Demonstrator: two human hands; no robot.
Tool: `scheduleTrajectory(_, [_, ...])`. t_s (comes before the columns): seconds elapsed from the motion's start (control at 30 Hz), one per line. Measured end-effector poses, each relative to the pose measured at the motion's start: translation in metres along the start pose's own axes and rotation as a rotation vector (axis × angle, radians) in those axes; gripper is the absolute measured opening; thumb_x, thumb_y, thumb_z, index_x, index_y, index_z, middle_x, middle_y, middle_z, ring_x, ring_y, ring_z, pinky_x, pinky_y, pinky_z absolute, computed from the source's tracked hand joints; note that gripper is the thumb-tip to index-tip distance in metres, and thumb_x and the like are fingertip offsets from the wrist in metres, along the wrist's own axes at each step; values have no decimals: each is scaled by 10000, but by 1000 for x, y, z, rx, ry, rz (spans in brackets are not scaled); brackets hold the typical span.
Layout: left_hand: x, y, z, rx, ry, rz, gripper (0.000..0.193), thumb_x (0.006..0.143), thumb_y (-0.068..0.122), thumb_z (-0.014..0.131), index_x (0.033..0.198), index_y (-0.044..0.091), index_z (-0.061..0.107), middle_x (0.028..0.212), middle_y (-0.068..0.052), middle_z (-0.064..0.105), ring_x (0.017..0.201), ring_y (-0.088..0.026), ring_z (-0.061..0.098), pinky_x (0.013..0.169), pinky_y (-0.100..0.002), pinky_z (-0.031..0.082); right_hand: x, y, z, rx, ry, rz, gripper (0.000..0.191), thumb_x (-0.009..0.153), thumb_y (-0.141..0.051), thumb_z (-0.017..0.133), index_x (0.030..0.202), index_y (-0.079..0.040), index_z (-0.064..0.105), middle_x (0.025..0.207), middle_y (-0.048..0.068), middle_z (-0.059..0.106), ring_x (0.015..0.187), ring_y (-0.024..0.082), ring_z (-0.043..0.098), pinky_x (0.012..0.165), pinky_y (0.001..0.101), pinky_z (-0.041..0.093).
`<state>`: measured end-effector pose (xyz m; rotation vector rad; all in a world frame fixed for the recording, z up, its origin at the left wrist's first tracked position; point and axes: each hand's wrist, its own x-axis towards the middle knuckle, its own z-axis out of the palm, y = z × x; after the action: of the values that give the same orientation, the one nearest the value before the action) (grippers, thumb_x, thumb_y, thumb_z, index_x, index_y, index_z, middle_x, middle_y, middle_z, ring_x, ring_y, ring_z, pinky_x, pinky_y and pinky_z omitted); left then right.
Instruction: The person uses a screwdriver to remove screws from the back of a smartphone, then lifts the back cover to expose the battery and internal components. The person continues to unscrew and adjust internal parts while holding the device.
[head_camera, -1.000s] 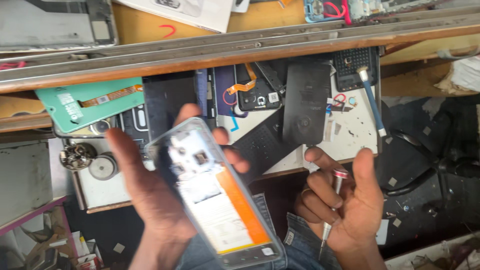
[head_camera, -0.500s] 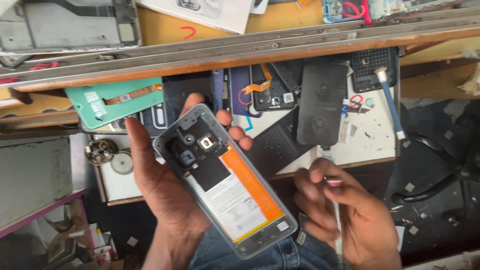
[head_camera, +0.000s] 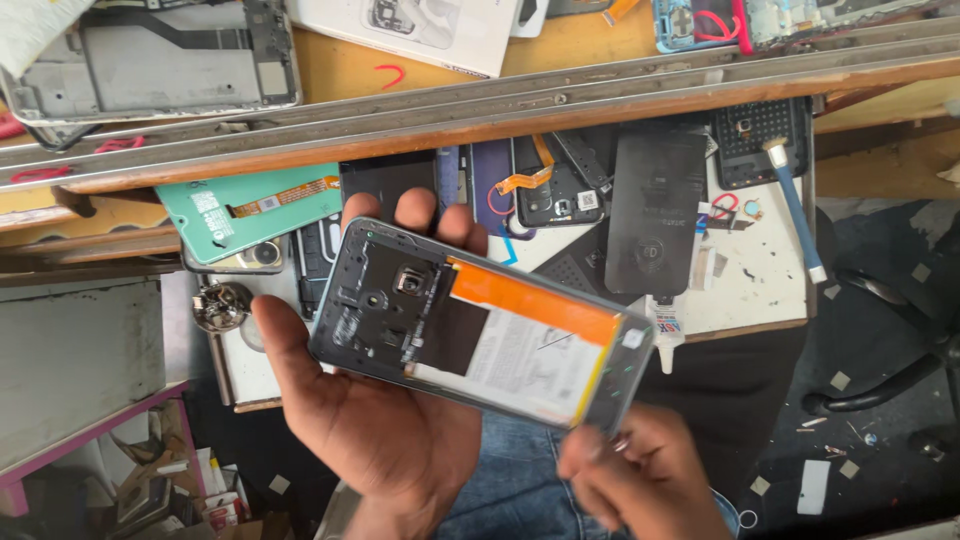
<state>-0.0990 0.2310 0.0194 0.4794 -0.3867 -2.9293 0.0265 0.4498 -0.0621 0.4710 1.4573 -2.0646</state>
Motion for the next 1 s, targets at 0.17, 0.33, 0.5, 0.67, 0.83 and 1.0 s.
scheduleTrajectory(0.17, [4,36,-4,-143,-167,-466,843,1012,731,333,1372,-3,537,1421,-222,593,1353,-409,554,1160,-549,427,-1,-42,-35,-73,212,-7,402,921,-305,662,1120,44,648,801,98,579,626,127,526,528,254,435])
scheduleTrajectory(0.33, [8,36,-15,209,-434,-1013,1001,924,803,372,1472,-20,528,1481,-181,603,1363,-320,576,1111,-442,486,17,-150,-34,-778,-528,10,495,1034,-516,588,1058,-46,741,883,72,604,808,194,610,667,331,495])
scheduleTrajectory(0.5, [-20,20,-34,715,-540,-1251,1034,875,829,364,1494,3,419,1274,-227,620,1187,-306,657,1059,-426,517,50,-182,-11,-1050,-724,345,506,962,-600,616,1024,-141,819,601,-55,612,553,105,597,527,284,429])
scheduleTrajectory(0.67, [-26,13,-48,319,-216,-1194,1160,902,878,156,1480,-66,503,1160,-230,662,1059,-302,680,976,-433,558,52,-181,-20,-1109,-408,262,477,813,-527,791,1053,-115,776,577,10,431,555,137,395,477,332,352])
scheduleTrajectory(0.83, [-25,11,-47,110,-88,-1038,1263,777,928,117,1413,-86,522,1070,-230,690,953,-315,715,866,-461,601,52,-159,-32,-442,-516,-55,580,923,-556,631,1019,-7,789,700,-53,513,620,61,424,545,256,305])
scheduleTrajectory(1.0, [-18,3,-35,113,-34,-896,1131,917,843,171,1376,-126,530,1038,-250,686,923,-320,714,811,-468,623,25,-150,-40,-1117,382,-318,397,894,-236,751,1236,-35,742,605,14,476,528,86,388,469,280,292])
